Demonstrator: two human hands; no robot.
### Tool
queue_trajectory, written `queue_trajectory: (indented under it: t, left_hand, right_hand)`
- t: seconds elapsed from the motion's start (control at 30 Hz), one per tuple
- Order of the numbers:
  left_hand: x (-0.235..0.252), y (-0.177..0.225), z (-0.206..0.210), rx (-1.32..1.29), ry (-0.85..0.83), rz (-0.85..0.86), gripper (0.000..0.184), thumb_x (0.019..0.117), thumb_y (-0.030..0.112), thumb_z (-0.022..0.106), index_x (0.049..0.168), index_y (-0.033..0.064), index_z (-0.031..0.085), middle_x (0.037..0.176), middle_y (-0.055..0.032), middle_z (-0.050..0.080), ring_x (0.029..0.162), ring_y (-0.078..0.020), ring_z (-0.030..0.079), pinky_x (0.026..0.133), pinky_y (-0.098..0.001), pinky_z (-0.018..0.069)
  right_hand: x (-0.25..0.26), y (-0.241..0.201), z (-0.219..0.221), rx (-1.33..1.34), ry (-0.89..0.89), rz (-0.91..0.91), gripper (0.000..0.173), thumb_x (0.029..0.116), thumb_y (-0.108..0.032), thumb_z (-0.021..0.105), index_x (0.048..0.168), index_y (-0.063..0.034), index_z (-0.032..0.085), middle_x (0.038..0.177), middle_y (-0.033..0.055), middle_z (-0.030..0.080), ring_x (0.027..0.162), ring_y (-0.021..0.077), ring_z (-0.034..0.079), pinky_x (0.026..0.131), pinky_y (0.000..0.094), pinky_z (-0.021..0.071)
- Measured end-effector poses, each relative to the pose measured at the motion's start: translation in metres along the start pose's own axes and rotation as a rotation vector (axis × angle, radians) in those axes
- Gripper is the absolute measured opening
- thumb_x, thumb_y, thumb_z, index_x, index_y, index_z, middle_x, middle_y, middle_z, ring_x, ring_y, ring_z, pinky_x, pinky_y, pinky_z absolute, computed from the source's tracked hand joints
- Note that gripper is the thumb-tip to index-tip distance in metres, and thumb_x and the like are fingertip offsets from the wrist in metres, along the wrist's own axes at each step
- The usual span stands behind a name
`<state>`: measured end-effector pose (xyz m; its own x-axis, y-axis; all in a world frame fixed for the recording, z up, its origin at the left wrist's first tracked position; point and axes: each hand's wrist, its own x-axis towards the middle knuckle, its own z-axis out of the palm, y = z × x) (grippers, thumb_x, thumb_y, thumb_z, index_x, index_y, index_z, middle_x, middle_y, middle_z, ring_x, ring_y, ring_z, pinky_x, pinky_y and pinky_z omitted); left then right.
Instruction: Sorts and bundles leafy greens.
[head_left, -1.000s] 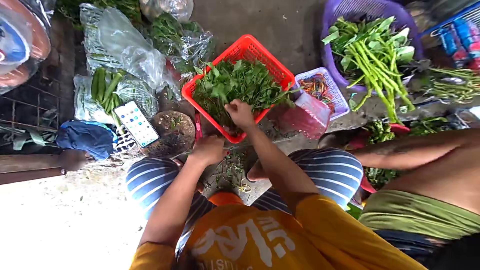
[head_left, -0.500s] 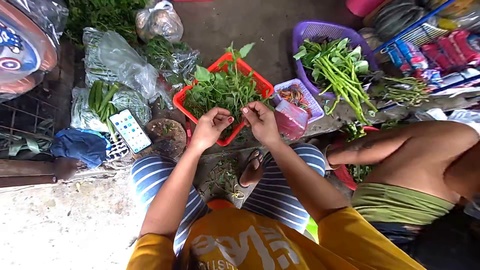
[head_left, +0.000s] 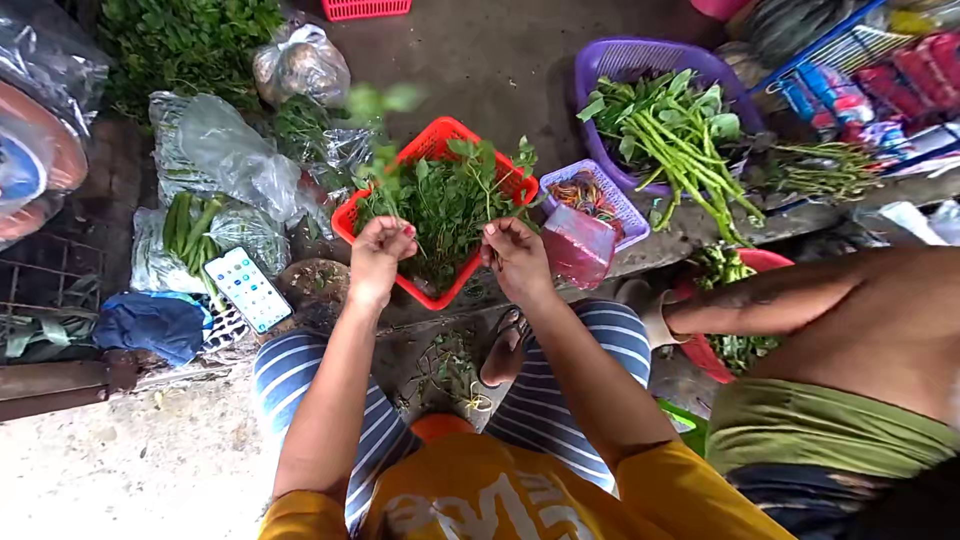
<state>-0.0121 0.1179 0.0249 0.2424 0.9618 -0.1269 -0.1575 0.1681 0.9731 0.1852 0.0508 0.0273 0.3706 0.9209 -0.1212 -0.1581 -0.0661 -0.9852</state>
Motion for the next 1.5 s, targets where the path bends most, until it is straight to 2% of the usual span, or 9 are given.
queue_trajectory:
  t: [0.13,0.4,0.8,0.9,1.03,1.17,1.27,1.37,1.5]
  left_hand:
    - [0.001,0.001,0.001,-0.014,0.043,0.025,0.012,0.0981,-0.001,0.062,0.107,0.0069,0.06,0.091,0.0026,0.064,0.081,-0.0075,0.067,0.081,-0.0291,0.0605]
    - [0.001,-0.003,0.017,0.362,-0.133,0.091,0.016,0.0988,0.004,0.065,0.114,-0.0005,0.063,0.1,-0.0099,0.068,0.083,-0.0141,0.069,0.082,-0.0346,0.0603]
    - [-0.004,-0.009,0.031,0.439,-0.244,0.214,0.012,0.0976,0.002,0.064,0.109,-0.0008,0.065,0.095,-0.0076,0.068,0.082,-0.0085,0.065,0.079,-0.0274,0.0566]
    - [-0.005,-0.016,0.032,0.406,-0.218,0.338,0.022,0.0962,-0.001,0.064,0.117,-0.0046,0.063,0.105,-0.0114,0.07,0.091,-0.0097,0.068,0.086,-0.0268,0.0571]
    - [-0.007,-0.019,0.032,0.411,-0.218,0.399,0.034,0.0945,-0.002,0.065,0.127,-0.0052,0.058,0.103,-0.0097,0.071,0.087,-0.0084,0.068,0.084,-0.0253,0.0571]
    - [-0.009,-0.019,0.034,0.385,-0.26,0.343,0.033,0.0943,-0.003,0.065,0.126,-0.0033,0.059,0.103,-0.0098,0.069,0.085,-0.009,0.067,0.081,-0.0258,0.057]
    - [-0.009,-0.019,0.035,0.389,-0.3,0.221,0.042,0.0944,-0.004,0.064,0.136,0.0007,0.059,0.115,-0.0134,0.067,0.087,-0.0136,0.067,0.081,-0.0304,0.058]
    - [-0.008,-0.018,0.035,0.418,-0.332,0.107,0.038,0.0968,-0.003,0.062,0.134,0.0017,0.061,0.126,-0.0161,0.065,0.088,-0.0173,0.069,0.082,-0.035,0.0597]
    - [-0.001,-0.023,0.034,0.322,-0.378,-0.013,0.034,0.1001,-0.001,0.059,0.134,0.0008,0.061,0.124,-0.0121,0.066,0.086,-0.012,0.071,0.08,-0.0297,0.0614]
  right_hand:
    - [-0.003,0.001,-0.007,0.014,0.009,-0.043,0.006,0.1027,-0.009,0.056,0.101,-0.0113,0.06,0.08,-0.0036,0.061,0.062,0.0041,0.057,0.06,0.0202,0.0528]
    - [-0.009,0.0,-0.011,0.004,-0.007,-0.123,0.007,0.0987,-0.006,0.059,0.099,-0.0123,0.06,0.081,-0.0044,0.063,0.064,0.0046,0.059,0.061,0.0213,0.0544]
    - [-0.017,-0.002,0.0,0.009,-0.012,-0.176,0.017,0.0941,0.001,0.062,0.1,-0.0145,0.059,0.085,-0.0072,0.065,0.072,0.0027,0.062,0.07,0.0212,0.0563]
    - [-0.017,0.001,0.0,-0.006,-0.038,-0.22,0.019,0.0909,0.002,0.063,0.1,-0.0147,0.061,0.086,-0.0071,0.065,0.073,0.0027,0.062,0.07,0.0211,0.056]
    - [-0.017,0.003,0.001,-0.03,-0.061,-0.234,0.016,0.0926,0.001,0.062,0.098,-0.0143,0.06,0.085,-0.007,0.063,0.071,0.0017,0.061,0.068,0.0193,0.0547]
    - [-0.018,0.005,0.008,-0.026,-0.055,-0.184,0.017,0.0929,0.002,0.063,0.099,-0.0133,0.058,0.083,-0.0065,0.063,0.069,0.0018,0.06,0.068,0.0193,0.0549]
    - [-0.018,0.008,0.012,-0.071,-0.057,-0.125,0.014,0.0935,0.001,0.066,0.099,-0.0096,0.06,0.085,-0.0035,0.063,0.071,0.0036,0.061,0.068,0.0215,0.0563]
    - [-0.016,0.013,0.011,-0.119,-0.08,-0.108,0.01,0.0943,-0.002,0.068,0.103,-0.0058,0.064,0.088,-0.0016,0.065,0.073,0.0036,0.062,0.069,0.0214,0.0566]
    - [-0.008,0.026,0.005,-0.139,-0.085,-0.135,0.006,0.0952,-0.004,0.067,0.101,-0.0029,0.068,0.088,-0.0012,0.069,0.073,0.0028,0.063,0.067,0.0206,0.0555]
